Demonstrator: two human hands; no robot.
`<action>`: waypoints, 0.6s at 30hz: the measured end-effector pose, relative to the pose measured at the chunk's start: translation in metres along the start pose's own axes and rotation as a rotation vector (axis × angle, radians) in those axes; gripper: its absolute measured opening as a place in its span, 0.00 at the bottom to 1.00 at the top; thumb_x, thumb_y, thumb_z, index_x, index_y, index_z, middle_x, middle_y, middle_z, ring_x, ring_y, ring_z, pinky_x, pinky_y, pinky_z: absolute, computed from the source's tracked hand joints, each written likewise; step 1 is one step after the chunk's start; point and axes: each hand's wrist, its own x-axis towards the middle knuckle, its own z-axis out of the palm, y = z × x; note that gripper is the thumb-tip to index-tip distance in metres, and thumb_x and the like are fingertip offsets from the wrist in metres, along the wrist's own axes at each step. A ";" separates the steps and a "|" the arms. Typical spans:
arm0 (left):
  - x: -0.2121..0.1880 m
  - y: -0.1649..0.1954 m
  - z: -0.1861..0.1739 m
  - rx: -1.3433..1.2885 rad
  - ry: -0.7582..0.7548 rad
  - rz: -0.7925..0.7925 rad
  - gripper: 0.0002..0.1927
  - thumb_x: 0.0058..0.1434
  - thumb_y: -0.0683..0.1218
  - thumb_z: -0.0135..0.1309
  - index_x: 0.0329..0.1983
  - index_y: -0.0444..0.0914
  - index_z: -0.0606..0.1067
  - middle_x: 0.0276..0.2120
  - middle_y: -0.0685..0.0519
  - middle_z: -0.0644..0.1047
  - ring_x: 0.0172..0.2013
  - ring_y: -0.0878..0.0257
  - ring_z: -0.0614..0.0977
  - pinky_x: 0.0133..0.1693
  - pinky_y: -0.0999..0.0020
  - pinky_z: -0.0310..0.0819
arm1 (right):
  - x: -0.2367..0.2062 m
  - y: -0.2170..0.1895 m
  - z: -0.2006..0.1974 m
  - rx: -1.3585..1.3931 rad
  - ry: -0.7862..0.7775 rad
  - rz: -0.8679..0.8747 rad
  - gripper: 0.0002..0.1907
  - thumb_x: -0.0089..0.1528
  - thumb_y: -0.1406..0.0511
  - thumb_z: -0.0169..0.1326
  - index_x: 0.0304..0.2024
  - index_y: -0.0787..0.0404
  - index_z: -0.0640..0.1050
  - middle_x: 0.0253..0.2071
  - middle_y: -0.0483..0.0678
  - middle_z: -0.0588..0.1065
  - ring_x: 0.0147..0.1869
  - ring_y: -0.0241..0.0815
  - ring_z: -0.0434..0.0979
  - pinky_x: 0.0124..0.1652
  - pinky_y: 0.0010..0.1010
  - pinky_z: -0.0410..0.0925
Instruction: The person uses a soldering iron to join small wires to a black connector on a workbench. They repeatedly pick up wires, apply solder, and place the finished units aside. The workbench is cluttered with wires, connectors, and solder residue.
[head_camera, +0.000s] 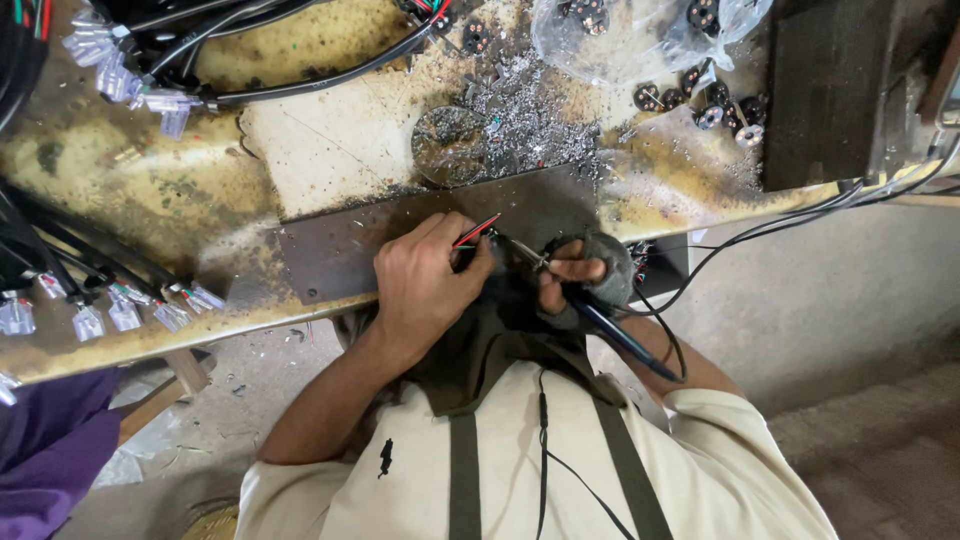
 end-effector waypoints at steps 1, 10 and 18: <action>0.000 0.000 0.000 -0.005 -0.001 0.002 0.07 0.56 0.43 0.63 0.31 0.37 0.76 0.26 0.51 0.77 0.24 0.54 0.80 0.27 0.59 0.72 | -0.002 0.003 0.000 -0.120 -0.012 -0.120 0.15 0.58 0.72 0.61 0.44 0.56 0.72 0.28 0.46 0.74 0.28 0.43 0.77 0.30 0.33 0.70; 0.000 0.001 0.002 0.001 0.024 -0.006 0.07 0.55 0.43 0.63 0.30 0.38 0.76 0.26 0.51 0.77 0.24 0.54 0.80 0.27 0.59 0.72 | -0.032 0.009 -0.004 0.117 0.051 0.251 0.10 0.62 0.73 0.59 0.42 0.60 0.73 0.31 0.47 0.75 0.33 0.38 0.77 0.33 0.26 0.69; -0.001 0.000 0.003 0.010 0.046 0.022 0.07 0.55 0.43 0.64 0.30 0.38 0.76 0.26 0.51 0.77 0.24 0.53 0.79 0.28 0.58 0.72 | -0.014 0.003 0.000 0.139 0.045 0.160 0.13 0.64 0.73 0.56 0.47 0.58 0.67 0.30 0.44 0.71 0.32 0.36 0.72 0.34 0.25 0.67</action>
